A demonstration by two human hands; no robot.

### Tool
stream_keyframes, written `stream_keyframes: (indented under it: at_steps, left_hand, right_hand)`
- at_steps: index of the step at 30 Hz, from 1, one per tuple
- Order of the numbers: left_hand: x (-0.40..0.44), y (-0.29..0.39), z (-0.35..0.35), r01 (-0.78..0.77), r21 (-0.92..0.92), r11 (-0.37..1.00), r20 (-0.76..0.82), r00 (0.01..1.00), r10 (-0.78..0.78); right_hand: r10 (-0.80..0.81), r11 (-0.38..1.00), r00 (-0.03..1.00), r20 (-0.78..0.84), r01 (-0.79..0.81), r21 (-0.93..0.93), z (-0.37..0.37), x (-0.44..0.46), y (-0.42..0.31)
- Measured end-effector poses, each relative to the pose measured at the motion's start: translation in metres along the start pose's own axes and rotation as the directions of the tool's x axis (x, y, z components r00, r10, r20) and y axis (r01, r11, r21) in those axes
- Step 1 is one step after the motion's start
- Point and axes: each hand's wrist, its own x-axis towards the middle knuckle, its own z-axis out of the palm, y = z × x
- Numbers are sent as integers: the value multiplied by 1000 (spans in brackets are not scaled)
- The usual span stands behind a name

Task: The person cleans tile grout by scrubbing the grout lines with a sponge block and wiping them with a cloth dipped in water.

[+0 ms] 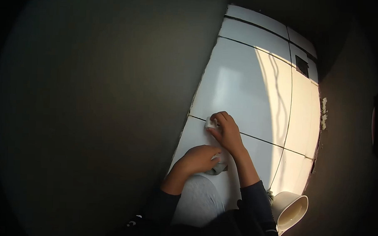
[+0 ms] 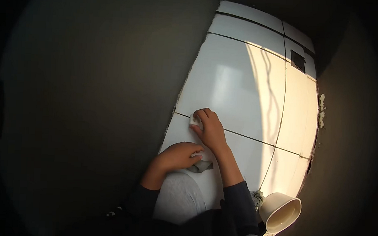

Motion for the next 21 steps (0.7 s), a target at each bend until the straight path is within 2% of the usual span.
stream_keyframes:
  at_steps: [2,4,6,8,10,12,14,16,17,19,20,21]
  left_hand:
    - [-4,36,-8,4,99,995,-33,999,-1]
    - [-6,83,-11,125,479,869,138,967,-215]
    - [-14,129,20,-43,570,821,380,899,-217]
    - [-8,148,107,-52,601,797,439,855,-275]
    - [4,155,135,-169,631,757,573,760,-308]
    - [22,153,113,-249,522,816,658,726,-200]
    - [46,120,107,-340,370,865,584,809,68]
    - [43,102,82,-199,367,909,519,854,-23]
    - [34,94,70,-191,367,910,513,858,-27]
    - [17,90,46,-244,279,929,473,877,89]
    - [16,94,39,-238,275,932,471,878,85]
    - [15,99,32,-288,156,945,589,795,145]
  right_hand:
    - [42,998,999,-13,-42,35,-7,-1,-2]
    - [161,980,986,49,-165,111,-18,-2,-11]
    - [150,980,986,70,-157,118,-21,-5,-13]
    - [186,964,967,173,-213,156,-28,-4,-18]
    - [160,962,966,201,-198,185,-33,-5,-14]
    - [105,983,959,265,-140,119,-37,-2,-11]
    - [118,985,948,294,-150,89,-37,3,-14]
    - [110,974,936,334,-168,151,-32,13,-21]
    - [102,975,935,338,-162,153,-27,17,-22]
    - [-65,995,949,308,85,-53,-17,24,-20]
    - [-67,995,946,316,87,-49,-9,26,-16]
    - [-123,990,954,273,137,-35,1,27,-12]
